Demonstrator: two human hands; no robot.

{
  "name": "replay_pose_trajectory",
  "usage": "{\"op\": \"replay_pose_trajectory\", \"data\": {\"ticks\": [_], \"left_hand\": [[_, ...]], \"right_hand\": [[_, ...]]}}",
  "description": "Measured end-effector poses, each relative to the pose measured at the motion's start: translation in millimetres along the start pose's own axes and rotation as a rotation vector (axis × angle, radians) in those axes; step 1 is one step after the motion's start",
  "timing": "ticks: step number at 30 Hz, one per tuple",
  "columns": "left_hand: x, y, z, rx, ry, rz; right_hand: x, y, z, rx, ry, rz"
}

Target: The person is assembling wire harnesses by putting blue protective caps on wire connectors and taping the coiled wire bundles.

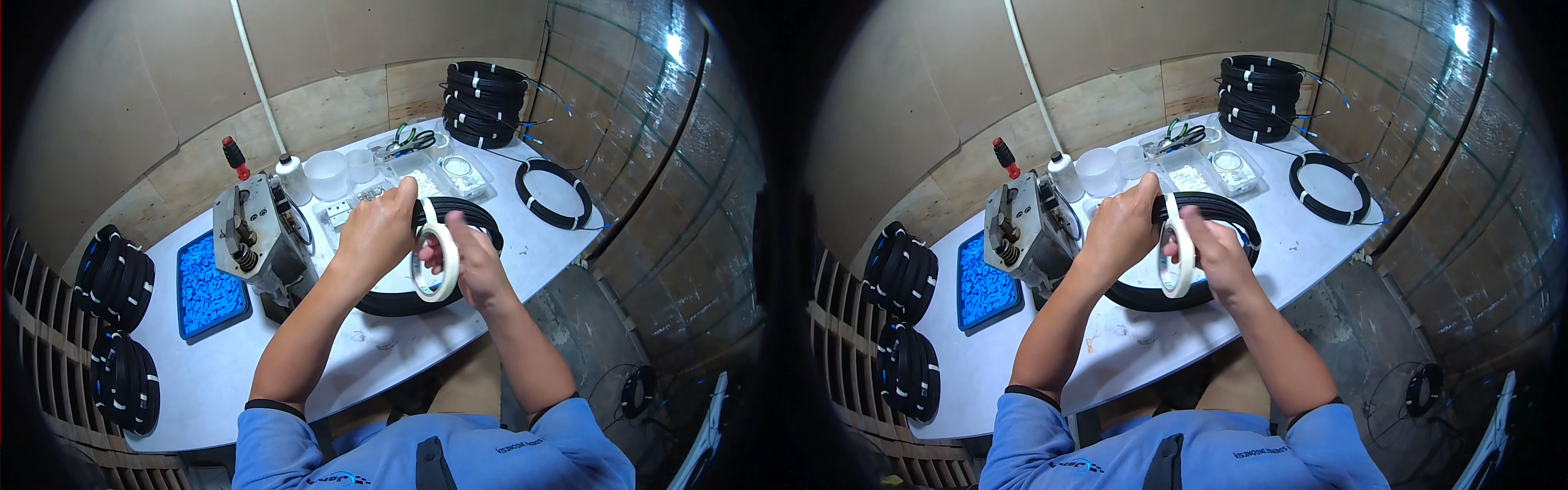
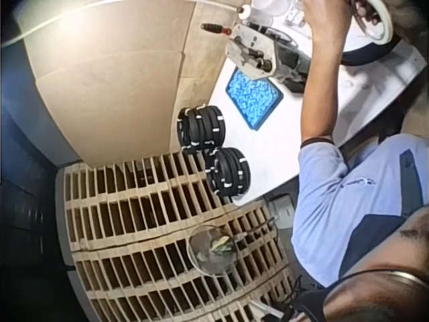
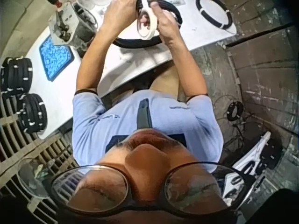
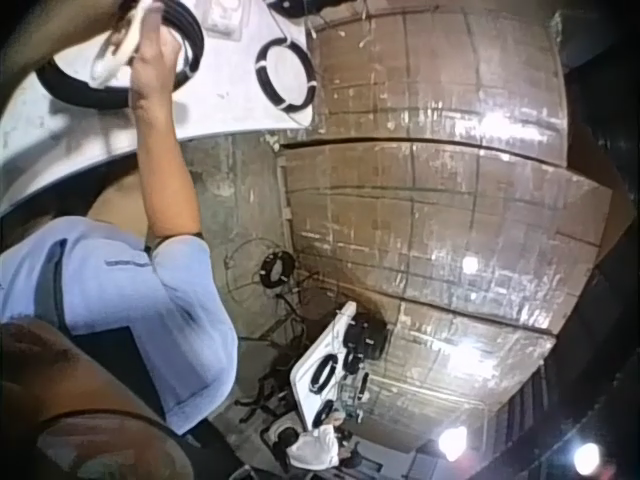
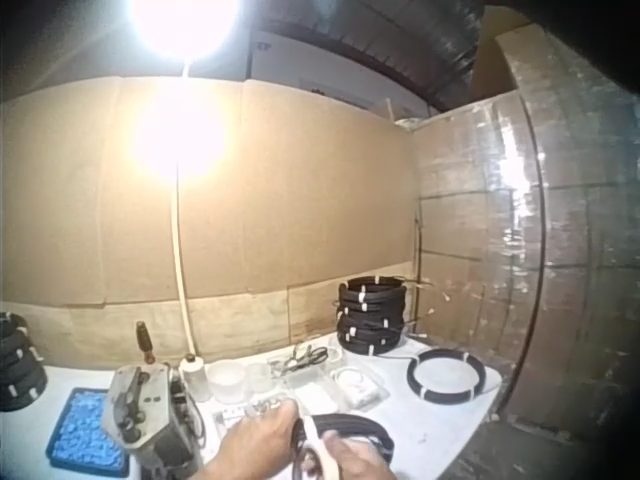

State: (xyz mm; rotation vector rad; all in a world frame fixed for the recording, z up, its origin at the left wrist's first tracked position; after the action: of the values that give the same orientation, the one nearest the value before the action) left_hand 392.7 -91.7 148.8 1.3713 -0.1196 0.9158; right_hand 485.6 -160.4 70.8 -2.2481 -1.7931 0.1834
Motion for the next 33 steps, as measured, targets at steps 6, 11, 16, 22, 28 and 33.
{"op": "replay_pose_trajectory", "data": {"ticks": [6,11,16,22,28,33], "left_hand": [[1.1,-3.9,-8.5,0.015,0.037,-0.035],[3.7,-5.4,-7.8,0.009,0.034,-0.052],[5.8,-8.6,-7.2,0.020,0.003,-0.075],[11.7,-14.0,-9.6,0.028,0.022,-0.130],[9.4,-13.2,-7.3,0.000,0.012,-0.147],[8.8,-11.7,-3.3,-0.003,0.016,-0.161]], "right_hand": [[0.9,-3.5,13.0,0.041,-0.127,0.008],[-8.5,-6.6,6.3,0.110,-0.129,0.140],[-8.2,-11.5,4.0,0.082,-0.101,0.058],[-9.4,-13.2,-2.5,0.080,-0.007,0.102],[-1.0,-2.6,11.7,-0.080,0.023,0.176],[11.8,3.7,20.9,-0.123,0.061,0.241]]}}
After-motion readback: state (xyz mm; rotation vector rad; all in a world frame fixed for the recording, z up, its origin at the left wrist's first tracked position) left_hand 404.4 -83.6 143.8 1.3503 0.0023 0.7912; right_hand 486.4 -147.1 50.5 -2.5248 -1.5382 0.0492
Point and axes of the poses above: each hand's wrist, its own x-axis towards the middle knuckle, its own y-axis out of the back of the hand, z = x × y, the point moved 9 cm from there along x, towards the middle knuckle
